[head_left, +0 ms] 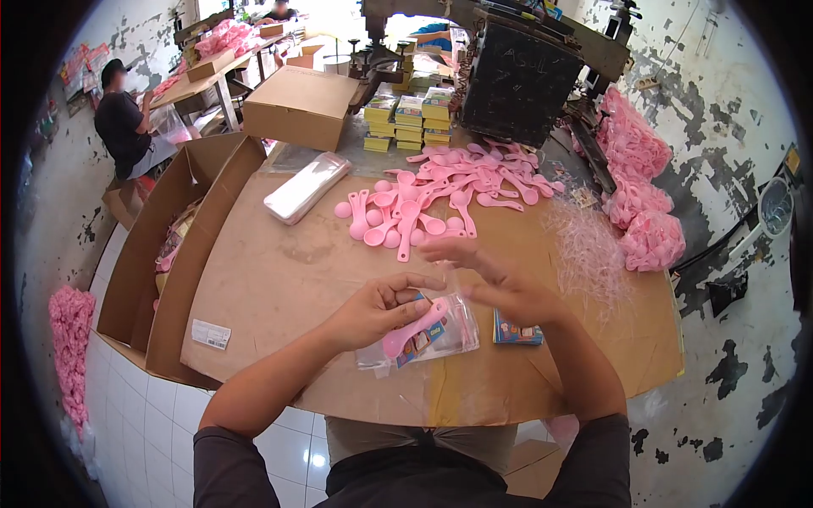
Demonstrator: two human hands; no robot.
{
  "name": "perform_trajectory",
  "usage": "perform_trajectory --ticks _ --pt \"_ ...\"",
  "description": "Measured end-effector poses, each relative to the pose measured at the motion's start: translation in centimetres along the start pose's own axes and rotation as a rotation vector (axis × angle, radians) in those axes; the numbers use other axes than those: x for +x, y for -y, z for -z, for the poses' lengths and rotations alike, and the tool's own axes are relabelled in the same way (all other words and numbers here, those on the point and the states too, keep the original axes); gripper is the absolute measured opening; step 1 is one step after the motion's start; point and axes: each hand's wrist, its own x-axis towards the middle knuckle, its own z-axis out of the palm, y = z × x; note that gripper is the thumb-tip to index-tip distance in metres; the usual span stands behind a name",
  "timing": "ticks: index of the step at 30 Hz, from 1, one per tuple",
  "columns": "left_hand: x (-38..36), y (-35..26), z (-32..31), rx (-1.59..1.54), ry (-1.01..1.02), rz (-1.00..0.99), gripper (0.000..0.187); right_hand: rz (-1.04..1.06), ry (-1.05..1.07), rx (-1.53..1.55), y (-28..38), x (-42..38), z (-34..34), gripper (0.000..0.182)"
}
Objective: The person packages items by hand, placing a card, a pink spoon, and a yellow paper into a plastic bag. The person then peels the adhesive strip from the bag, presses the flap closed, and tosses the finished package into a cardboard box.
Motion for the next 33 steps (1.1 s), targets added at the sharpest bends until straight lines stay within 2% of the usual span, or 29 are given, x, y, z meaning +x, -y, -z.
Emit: perform_trajectory --ticks 3,5,6,8,9,12,15,17,20,21,24,27,29,33 --pt "0.0 0.1 0.2 -0.001 0.060 -0.023 0.048 0.115 0.123 -0.243 1.4 0.2 -0.1 0.026" --pt "-0.2 -0.2 0.3 -0.056 0.121 -0.005 0.048 0.146 0.000 -0.218 3.1 0.5 -0.1 0.011" --pt "-0.2 -0.2 0.0 -0.003 0.069 -0.080 0.048 0.162 -0.060 -0.206 4.0 0.6 0.0 0.007" --pt "0.0 -0.2 -0.7 0.108 -0.030 -0.226 0.048 0.223 -0.073 -0.527 5.8 1.1 0.0 0.006" --pt "-0.2 -0.3 -0.5 0.113 -0.015 -0.216 0.049 0.251 -0.077 -0.688 6.4 1.2 -0.1 0.005" --pt "-0.8 -0.4 0.1 0.171 0.007 -0.219 0.049 0.180 -0.219 -0.676 6.9 0.7 -1.1 0.014" --pt "-0.9 -0.3 -0.9 0.329 -0.022 -0.308 0.049 0.077 -0.232 -0.629 7.2 0.8 -1.5 0.012" --pt "-1.1 -1.8 -2.4 0.479 -0.039 -0.367 0.049 0.088 -0.233 -0.634 6.7 0.9 -2.1 0.012" --pt "-0.6 -1.1 -2.6 0.513 -0.124 -0.433 0.043 0.110 -0.229 -0.634 6.0 1.1 -2.4 0.012" --pt "-0.6 -1.3 -2.6 0.472 -0.133 -0.390 0.042 0.119 -0.226 -0.633 5.8 1.1 -2.5 0.012" --pt "-0.8 -2.0 -3.0 0.348 -0.176 -0.285 0.038 0.102 -0.467 -0.649 4.9 1.2 -2.9 0.011" --pt "-0.7 -1.9 -3.0 0.279 -0.256 -0.267 0.036 0.386 -0.471 -1.039 4.5 1.7 -2.8 0.014" --pt "-0.7 -1.0 -2.8 0.317 -0.316 -0.306 0.036 0.413 -0.393 -1.125 4.2 1.9 -3.8 0.015" --pt "-0.8 -0.9 -2.5 0.634 -0.321 -0.403 0.041 0.490 -0.314 -1.402 2.6 2.2 -4.6 0.022"
